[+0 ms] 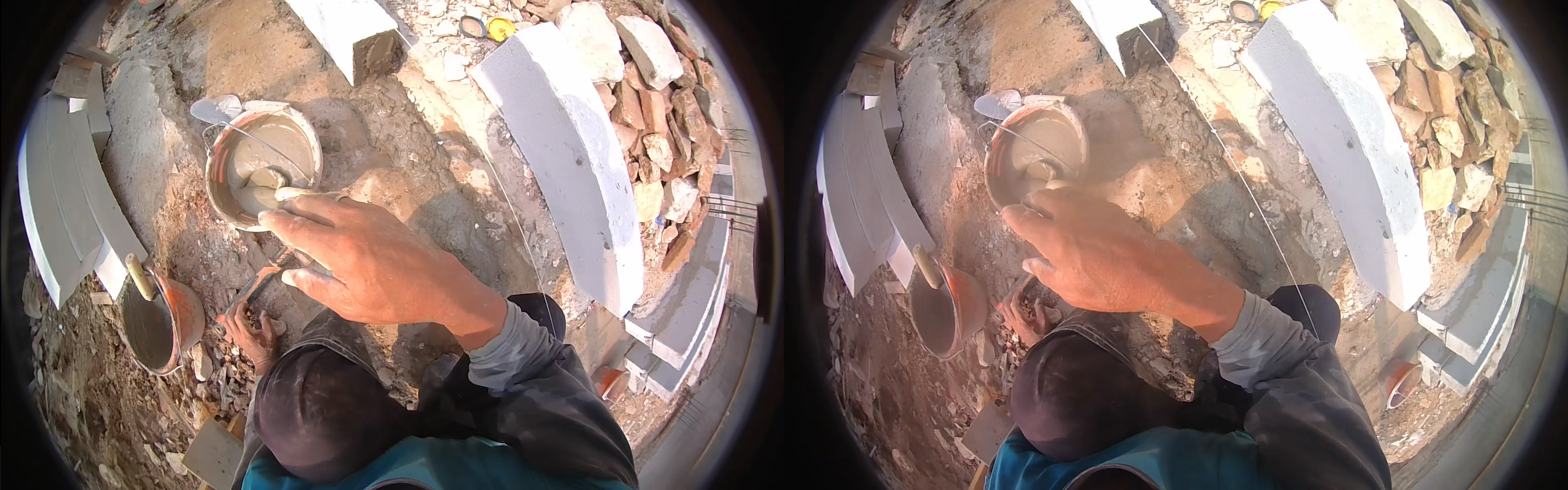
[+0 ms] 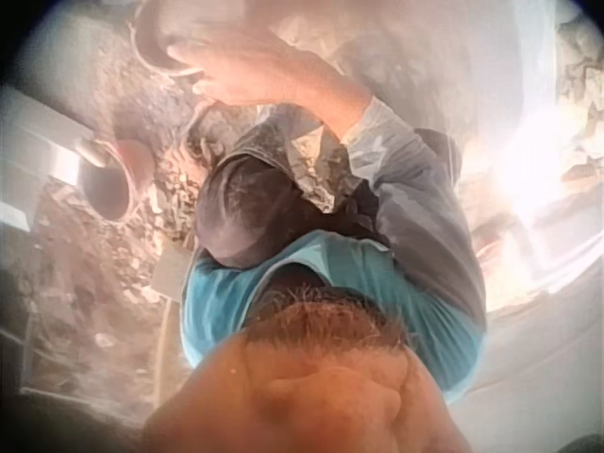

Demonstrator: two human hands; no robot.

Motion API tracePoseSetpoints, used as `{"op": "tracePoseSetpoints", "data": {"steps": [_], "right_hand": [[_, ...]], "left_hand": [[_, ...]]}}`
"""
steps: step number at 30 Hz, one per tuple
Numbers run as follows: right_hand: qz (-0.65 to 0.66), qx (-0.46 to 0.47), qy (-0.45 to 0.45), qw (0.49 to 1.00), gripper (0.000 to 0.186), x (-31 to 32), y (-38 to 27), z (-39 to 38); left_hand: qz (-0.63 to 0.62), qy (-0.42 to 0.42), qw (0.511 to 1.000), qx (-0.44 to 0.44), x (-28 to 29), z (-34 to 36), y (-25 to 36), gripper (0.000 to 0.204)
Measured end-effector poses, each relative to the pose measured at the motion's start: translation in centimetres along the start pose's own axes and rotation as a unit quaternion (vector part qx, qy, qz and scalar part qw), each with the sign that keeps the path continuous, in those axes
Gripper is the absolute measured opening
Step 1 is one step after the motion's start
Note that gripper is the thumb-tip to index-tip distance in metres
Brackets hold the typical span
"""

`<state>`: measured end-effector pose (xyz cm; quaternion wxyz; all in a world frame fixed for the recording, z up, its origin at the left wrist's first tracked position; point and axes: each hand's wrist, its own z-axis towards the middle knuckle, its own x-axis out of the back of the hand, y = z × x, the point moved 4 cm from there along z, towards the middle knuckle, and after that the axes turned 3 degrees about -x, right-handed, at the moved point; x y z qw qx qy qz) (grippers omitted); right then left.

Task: The person scoops cement from a bucket using a trowel and applies it to the ground. They then pick up a white curved tile and place it onto the cement bed, aligning it with a string line. The person repeats this process, applying more cement and placing another tile.

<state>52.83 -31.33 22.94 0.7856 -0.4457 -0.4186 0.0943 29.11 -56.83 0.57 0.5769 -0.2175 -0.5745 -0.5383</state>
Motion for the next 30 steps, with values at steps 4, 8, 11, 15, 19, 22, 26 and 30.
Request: {"op": "tracePoseSetpoints", "data": {"steps": [4, 8, 11, 15, 19, 22, 26, 30], "right_hand": [[-0.015, -0.16, 0.258, 0.953, 0.044, 16.8, -2.1, -11.2], [-0.333, -0.408, 0.261, 0.809, 0.081, 27.4, 4.2, -23.8], [-0.402, -0.487, 0.103, 0.769, 0.114, 27.7, 7.9, -28.8], [-0.401, -0.495, 0.071, 0.768, 0.127, 26.4, 11.9, -32.1], [-0.352, -0.467, 0.091, 0.806, 0.127, 26.2, 13.2, -32.0], [-0.375, -0.477, 0.099, 0.789, 0.123, 26.6, 13.2, -31.5], [-0.385, -0.497, 0.095, 0.772, 0.118, 25.9, 11.9, -31.7], [-0.402, -0.503, 0.129, 0.754, 0.111, 22.6, 6.3, -31.6]], "left_hand": [[-0.088, 0.014, 0.995, -0.043, 1.4, 5.7, 4.8, 0.043], [-0.137, -0.142, 0.924, -0.328, -1.7, 16.2, 20.4, 0.043], [-0.103, -0.207, 0.802, -0.551, -4.5, 20.2, 33.5, 0.06], [-0.007, -0.042, 0.72, -0.692, -6.6, 22.4, 48.7, 0.096], [0.006, 0.061, 0.674, -0.736, -10.9, 24.1, 57.2, 0.094], [-0.074, -0.053, 0.623, -0.777, -12.4, 25.4, 60.5, 0.09], [0.043, -0.189, 0.558, -0.807, -9.4, 26.0, 61.8, 0.092], [0.048, -0.197, 0.488, -0.849, -5.1, 25.7, 59.2, 0.09]]}}
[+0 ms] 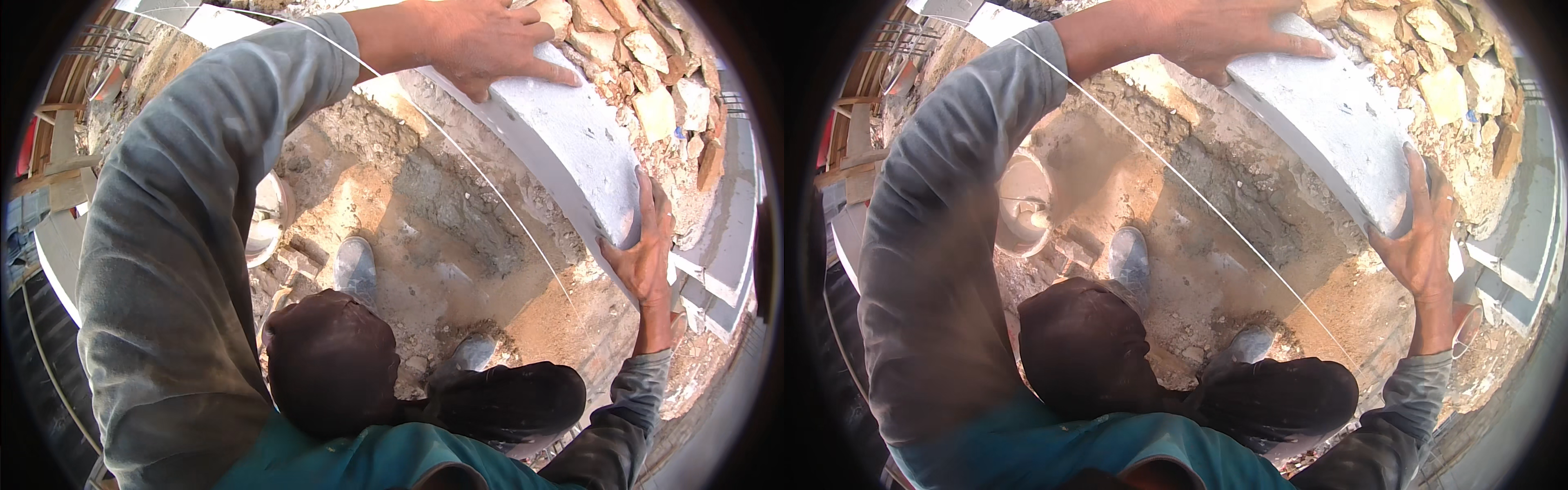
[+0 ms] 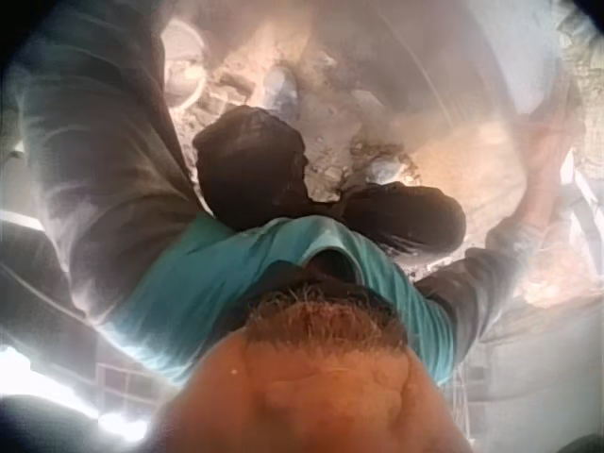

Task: The person scoops cement from a bucket using a trowel and applies it to the ground. They then pick up a white curved tile and place it onto the cement bed, aligning it with a string line. The person repeats this process, applying more cement and placing another tile.

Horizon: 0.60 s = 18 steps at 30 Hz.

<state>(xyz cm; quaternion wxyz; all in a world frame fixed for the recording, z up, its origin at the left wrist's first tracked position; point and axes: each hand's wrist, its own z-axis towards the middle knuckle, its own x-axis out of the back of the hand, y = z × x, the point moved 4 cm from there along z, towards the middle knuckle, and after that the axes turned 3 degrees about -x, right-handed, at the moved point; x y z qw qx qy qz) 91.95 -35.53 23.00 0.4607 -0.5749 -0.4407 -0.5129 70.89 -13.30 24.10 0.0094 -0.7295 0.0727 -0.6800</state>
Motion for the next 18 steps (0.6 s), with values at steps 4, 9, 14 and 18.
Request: {"op": "tracePoseSetpoints", "data": {"steps": [4, 9, 14, 18], "right_hand": [[0.06, 0.056, 0.005, 0.997, 0.106, 1.9, -2.9, -5.4], [0.091, 0.057, -0.068, 0.992, 0.109, 1.3, -4.9, -8.5], [0.101, 0.112, -0.102, 0.983, 0.112, -4.1, -7.4, -6.9], [0.101, 0.111, -0.136, 0.979, 0.111, -8.1, -9.7, -4.8]], "left_hand": [[-0.011, -0.031, 0.999, 0.042, 2.7, -4.6, 3.6, 0.092], [-0.075, 0.024, 0.996, 0.05, -0.6, -6.7, 6.1, 0.106], [-0.124, 0.037, 0.99, 0.05, -6.0, -9.7, 6.6, 0.097], [-0.171, -0.099, 0.978, 0.065, -8.7, -12.2, 5.5, 0.102]]}}
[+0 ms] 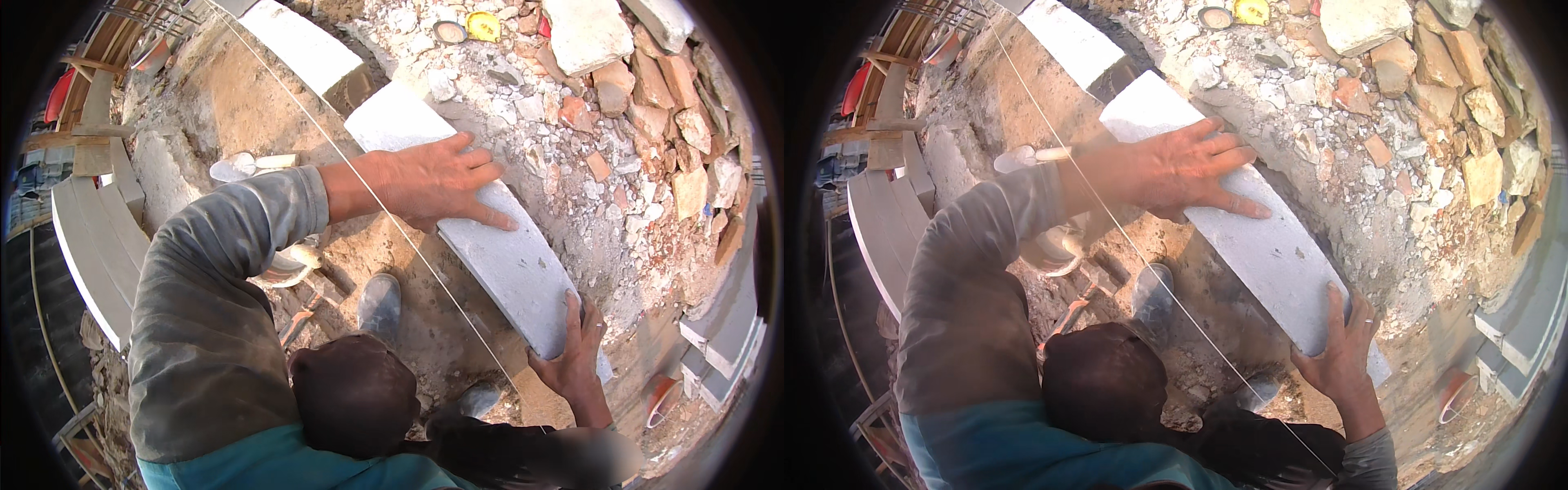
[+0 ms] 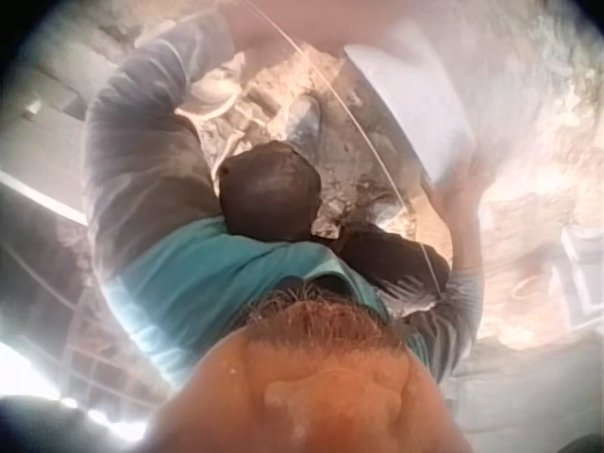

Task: The person scoops cement from a bucket using a trowel and applies it to the ground. They then pick up a white curved tile and place it onto the cement bed, aligning it with a string line. The person repeats this process, applying more cement and placing another tile.

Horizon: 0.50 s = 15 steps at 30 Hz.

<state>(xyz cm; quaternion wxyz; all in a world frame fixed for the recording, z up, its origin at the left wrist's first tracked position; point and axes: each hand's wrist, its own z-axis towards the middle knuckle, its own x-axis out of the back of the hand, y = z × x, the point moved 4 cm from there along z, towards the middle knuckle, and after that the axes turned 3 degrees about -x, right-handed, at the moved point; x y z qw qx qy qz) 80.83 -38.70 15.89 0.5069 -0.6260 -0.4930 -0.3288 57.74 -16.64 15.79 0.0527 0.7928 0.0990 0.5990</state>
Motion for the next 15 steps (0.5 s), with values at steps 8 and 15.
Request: {"op": "tracePoseSetpoints", "data": {"steps": [8, 15], "right_hand": [[-0.01, -0.002, -0.008, 1.0, 0.112, -3.2, -2.2, 4.9], [-0.009, -0.013, -0.01, 1.0, 0.111, -4.7, -3.6, 6.3]], "left_hand": [[0.068, 0.041, 0.997, 0.024, -3.3, -2.1, -4.3, 0.107], [0.095, 0.127, 0.987, 0.008, -4.8, -3.2, -6.3, 0.104]]}}
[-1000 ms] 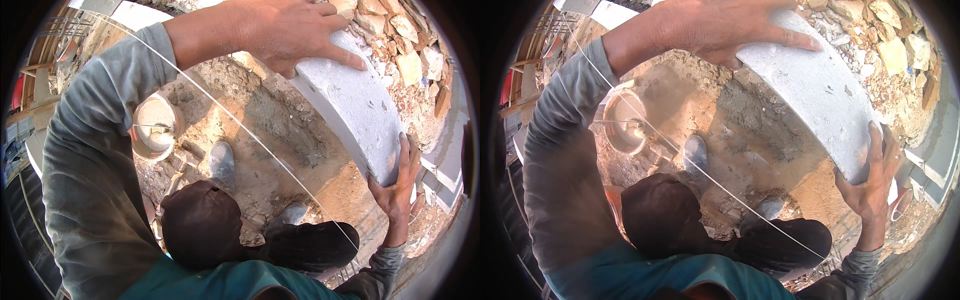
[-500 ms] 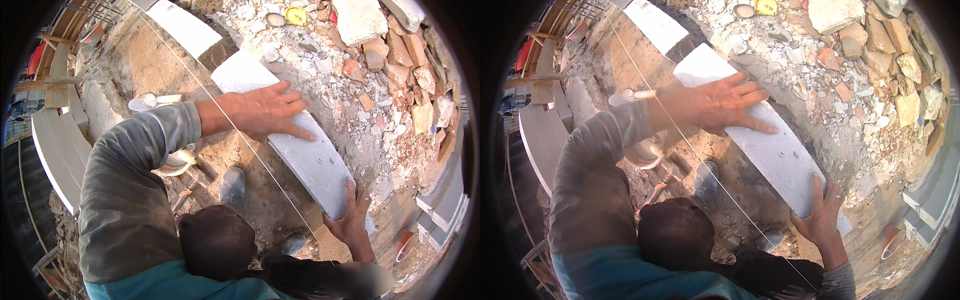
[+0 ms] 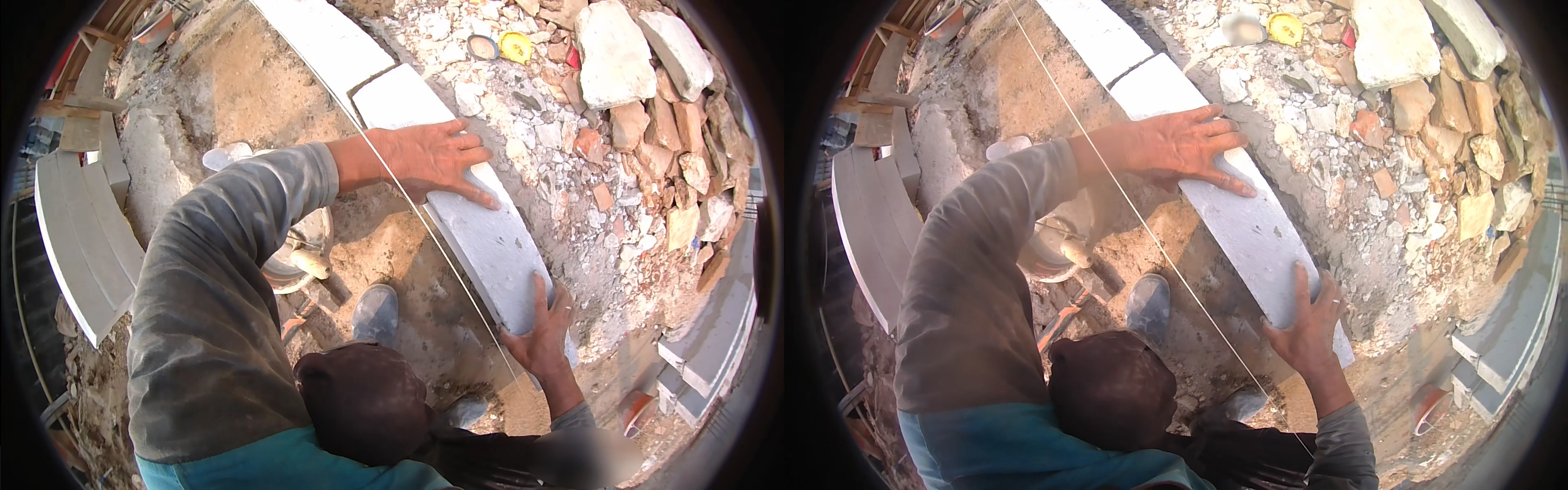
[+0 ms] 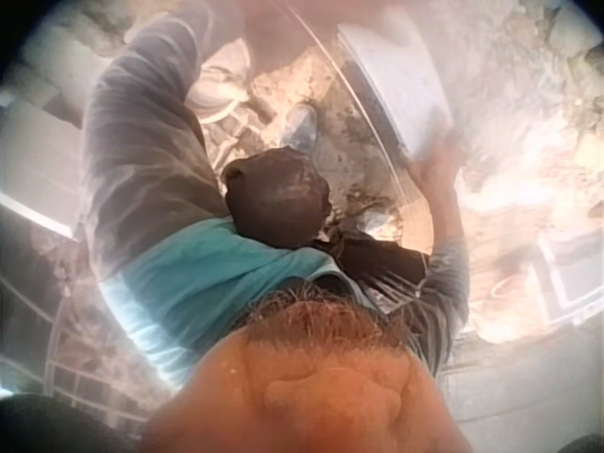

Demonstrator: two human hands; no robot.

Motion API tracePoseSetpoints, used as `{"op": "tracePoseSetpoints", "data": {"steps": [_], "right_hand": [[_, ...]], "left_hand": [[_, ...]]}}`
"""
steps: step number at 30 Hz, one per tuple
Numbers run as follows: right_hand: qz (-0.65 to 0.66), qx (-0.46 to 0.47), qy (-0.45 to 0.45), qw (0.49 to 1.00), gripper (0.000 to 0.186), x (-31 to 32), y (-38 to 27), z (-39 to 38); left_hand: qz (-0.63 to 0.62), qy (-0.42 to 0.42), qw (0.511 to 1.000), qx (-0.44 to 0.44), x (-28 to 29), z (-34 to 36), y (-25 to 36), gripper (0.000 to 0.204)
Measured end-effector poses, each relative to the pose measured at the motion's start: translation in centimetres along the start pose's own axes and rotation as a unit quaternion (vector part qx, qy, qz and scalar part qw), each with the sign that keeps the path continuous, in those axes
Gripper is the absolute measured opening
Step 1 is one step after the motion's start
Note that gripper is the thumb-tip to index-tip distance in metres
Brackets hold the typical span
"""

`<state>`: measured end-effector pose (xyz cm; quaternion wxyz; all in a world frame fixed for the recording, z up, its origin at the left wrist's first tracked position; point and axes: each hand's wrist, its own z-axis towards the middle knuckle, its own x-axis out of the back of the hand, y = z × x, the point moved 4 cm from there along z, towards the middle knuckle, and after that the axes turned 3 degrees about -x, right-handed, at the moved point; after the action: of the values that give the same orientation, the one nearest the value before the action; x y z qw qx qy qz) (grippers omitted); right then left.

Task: The person scoops cement from a bucket using a trowel and applies it to the ground. They then pick up a white curved tile and place it onto the cement bed, aligning it with a string line. The person repeats this process, applying more cement and placing another tile.

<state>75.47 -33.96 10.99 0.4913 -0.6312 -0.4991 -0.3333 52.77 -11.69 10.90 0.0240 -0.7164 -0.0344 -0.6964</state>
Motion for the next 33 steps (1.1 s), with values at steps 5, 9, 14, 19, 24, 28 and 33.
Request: {"op": "tracePoseSetpoints", "data": {"steps": [5, 9, 14, 19, 24, 28, 33], "right_hand": [[-0.012, 0.003, -0.003, 1.0, 0.11, -0.8, -0.6, 0.3], [-0.014, 0.01, -0.003, 1.0, 0.107, -1.2, -0.7, 0.2], [-0.028, 0.03, 0.002, 0.999, 0.105, -1.5, -1.1, 0.4], [-0.044, 0.032, 0.011, 0.998, 0.104, -1.5, -1.3, 0.8], [-0.043, 0.033, -0.011, 0.998, 0.104, -1.7, -1.4, 1.1], [-0.047, 0.035, -0.016, 0.998, 0.106, -1.2, -0.9, 1.6], [-0.045, 0.03, -0.048, 0.997, 0.107, -1.9, -1.4, 1.8]], "left_hand": [[-0.007, -0.005, 1.0, -0.006, -0.4, -0.5, -0.3, 0.106], [0.008, -0.055, 0.998, -0.003, -1.0, -0.7, -0.6, 0.114], [-0.066, -0.005, 0.998, -0.012, -1.6, -1.5, -0.7, 0.111], [-0.101, -0.002, 0.994, 0.03, -1.4, -1.6, -0.9, 0.104], [-0.081, 0.012, 0.98, 0.183, -1.4, -3.1, 2.2, 0.1], [-0.15, 0.273, 0.767, 0.561, -1.9, -4.7, 4.8, 0.106], [-0.431, 0.375, 0.547, 0.613, -10.0, -5.7, 4.5, 0.113]]}}
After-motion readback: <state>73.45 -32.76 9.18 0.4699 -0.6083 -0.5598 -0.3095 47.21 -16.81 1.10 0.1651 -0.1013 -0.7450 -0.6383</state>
